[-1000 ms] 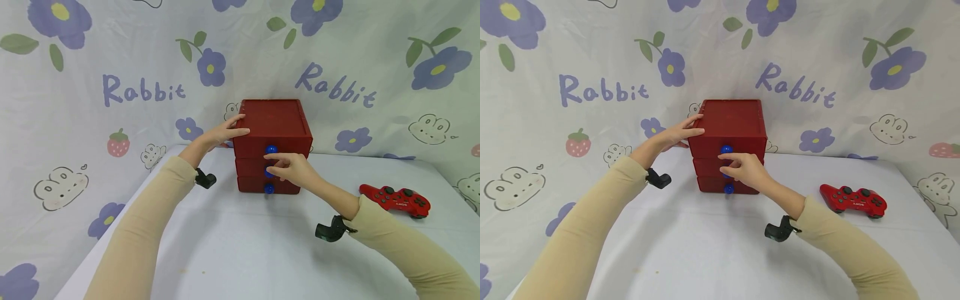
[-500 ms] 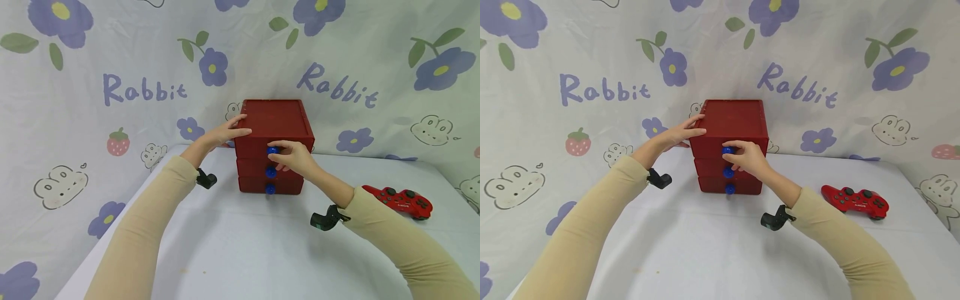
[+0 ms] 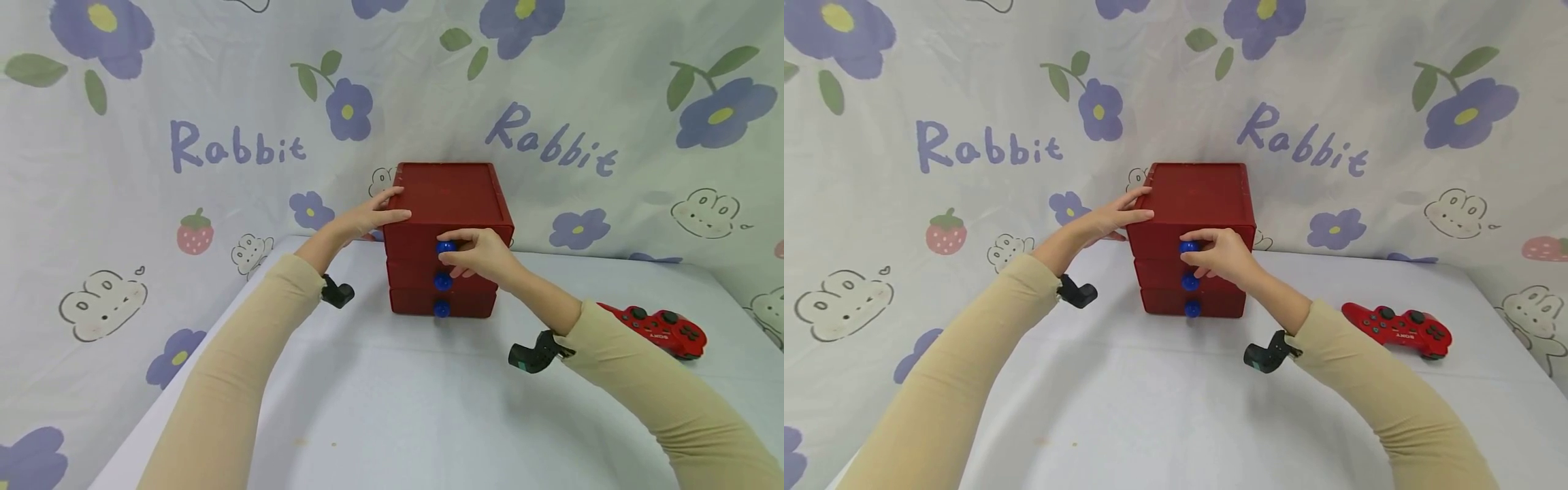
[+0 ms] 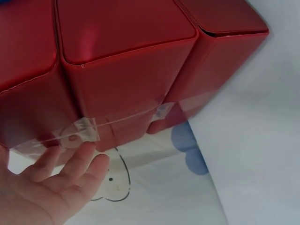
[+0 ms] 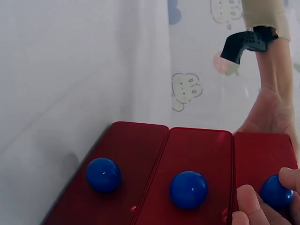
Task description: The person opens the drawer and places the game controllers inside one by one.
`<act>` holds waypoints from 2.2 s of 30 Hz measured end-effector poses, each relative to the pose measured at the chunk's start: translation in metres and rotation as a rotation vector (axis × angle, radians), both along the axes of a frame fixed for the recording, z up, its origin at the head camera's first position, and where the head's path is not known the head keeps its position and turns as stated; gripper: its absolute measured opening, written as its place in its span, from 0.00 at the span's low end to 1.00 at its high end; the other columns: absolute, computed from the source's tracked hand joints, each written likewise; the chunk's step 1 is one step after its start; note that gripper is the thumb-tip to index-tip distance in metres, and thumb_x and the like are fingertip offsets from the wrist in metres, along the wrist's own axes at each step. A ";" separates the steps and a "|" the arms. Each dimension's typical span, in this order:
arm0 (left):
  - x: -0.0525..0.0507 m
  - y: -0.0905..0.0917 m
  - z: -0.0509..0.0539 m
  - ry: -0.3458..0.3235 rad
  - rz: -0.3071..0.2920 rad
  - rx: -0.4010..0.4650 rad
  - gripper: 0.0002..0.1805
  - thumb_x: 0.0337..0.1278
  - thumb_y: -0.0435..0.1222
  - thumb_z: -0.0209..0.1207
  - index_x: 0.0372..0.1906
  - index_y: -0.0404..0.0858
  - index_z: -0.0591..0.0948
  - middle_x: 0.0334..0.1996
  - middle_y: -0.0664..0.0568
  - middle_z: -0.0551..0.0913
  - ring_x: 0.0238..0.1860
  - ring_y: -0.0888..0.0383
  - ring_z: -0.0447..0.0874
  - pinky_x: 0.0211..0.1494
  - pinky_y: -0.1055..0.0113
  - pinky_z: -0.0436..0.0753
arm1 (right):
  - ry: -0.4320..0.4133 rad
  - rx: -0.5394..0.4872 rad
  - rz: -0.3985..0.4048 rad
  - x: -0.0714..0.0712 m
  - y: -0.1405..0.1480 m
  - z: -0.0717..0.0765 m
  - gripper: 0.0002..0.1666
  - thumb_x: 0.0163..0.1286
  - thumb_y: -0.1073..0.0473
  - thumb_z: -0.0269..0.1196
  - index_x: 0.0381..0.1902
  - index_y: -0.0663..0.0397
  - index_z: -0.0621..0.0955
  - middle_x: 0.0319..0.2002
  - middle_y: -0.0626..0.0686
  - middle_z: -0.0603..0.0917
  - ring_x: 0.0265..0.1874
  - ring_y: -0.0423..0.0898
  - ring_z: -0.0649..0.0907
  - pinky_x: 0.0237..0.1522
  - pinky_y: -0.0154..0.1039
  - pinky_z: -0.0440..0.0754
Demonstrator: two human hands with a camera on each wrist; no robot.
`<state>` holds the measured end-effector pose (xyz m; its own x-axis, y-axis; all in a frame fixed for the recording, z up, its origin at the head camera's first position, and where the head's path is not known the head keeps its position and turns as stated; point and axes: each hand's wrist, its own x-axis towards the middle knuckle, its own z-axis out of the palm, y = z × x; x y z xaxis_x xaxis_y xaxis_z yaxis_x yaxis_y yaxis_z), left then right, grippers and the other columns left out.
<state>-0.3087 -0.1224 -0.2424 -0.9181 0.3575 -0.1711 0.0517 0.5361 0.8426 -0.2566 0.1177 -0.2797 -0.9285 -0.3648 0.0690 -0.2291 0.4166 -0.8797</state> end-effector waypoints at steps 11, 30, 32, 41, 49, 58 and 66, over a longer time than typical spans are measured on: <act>-0.002 0.000 0.000 -0.003 0.008 -0.002 0.41 0.54 0.54 0.54 0.70 0.62 0.48 0.72 0.47 0.42 0.69 0.43 0.49 0.62 0.39 0.60 | -0.037 0.027 0.018 0.016 0.002 0.002 0.24 0.59 0.56 0.65 0.54 0.52 0.77 0.36 0.63 0.84 0.26 0.47 0.85 0.34 0.40 0.82; -0.003 0.000 -0.001 0.004 -0.005 0.004 0.41 0.54 0.54 0.54 0.70 0.61 0.48 0.72 0.47 0.43 0.68 0.42 0.52 0.61 0.39 0.61 | -0.011 0.035 0.080 0.053 0.006 0.000 0.23 0.59 0.56 0.65 0.53 0.54 0.78 0.31 0.59 0.85 0.24 0.47 0.84 0.32 0.39 0.82; -0.003 0.000 -0.001 0.005 -0.009 0.006 0.41 0.54 0.54 0.54 0.70 0.61 0.47 0.72 0.47 0.43 0.68 0.42 0.52 0.61 0.38 0.61 | -0.011 0.033 0.085 0.057 0.007 0.000 0.22 0.59 0.57 0.65 0.53 0.54 0.78 0.30 0.59 0.85 0.24 0.49 0.84 0.32 0.38 0.81; -0.003 0.000 -0.001 0.000 0.004 0.012 0.41 0.54 0.53 0.54 0.70 0.60 0.47 0.71 0.48 0.45 0.67 0.42 0.53 0.60 0.39 0.62 | 0.013 -0.004 0.150 0.073 0.009 -0.003 0.22 0.59 0.61 0.64 0.52 0.58 0.78 0.34 0.57 0.85 0.25 0.46 0.84 0.36 0.39 0.83; -0.002 0.001 -0.001 -0.001 0.012 0.010 0.41 0.54 0.52 0.54 0.71 0.60 0.47 0.72 0.48 0.43 0.67 0.42 0.53 0.61 0.41 0.64 | 0.072 -0.018 0.208 0.088 0.011 -0.008 0.22 0.59 0.64 0.64 0.52 0.61 0.78 0.35 0.58 0.84 0.25 0.48 0.84 0.37 0.36 0.82; -0.003 0.000 -0.004 0.006 0.007 0.000 0.41 0.54 0.54 0.54 0.70 0.61 0.47 0.72 0.48 0.43 0.67 0.43 0.54 0.60 0.42 0.65 | 0.152 -0.018 0.217 0.099 0.012 -0.013 0.21 0.59 0.64 0.64 0.51 0.61 0.78 0.37 0.58 0.84 0.25 0.41 0.83 0.37 0.34 0.82; 0.001 0.000 0.000 0.012 -0.006 0.007 0.40 0.56 0.53 0.53 0.71 0.61 0.47 0.72 0.48 0.40 0.69 0.43 0.50 0.61 0.40 0.62 | 0.176 -0.026 0.246 0.112 0.014 -0.017 0.20 0.59 0.64 0.64 0.51 0.59 0.78 0.37 0.56 0.84 0.26 0.42 0.84 0.37 0.33 0.82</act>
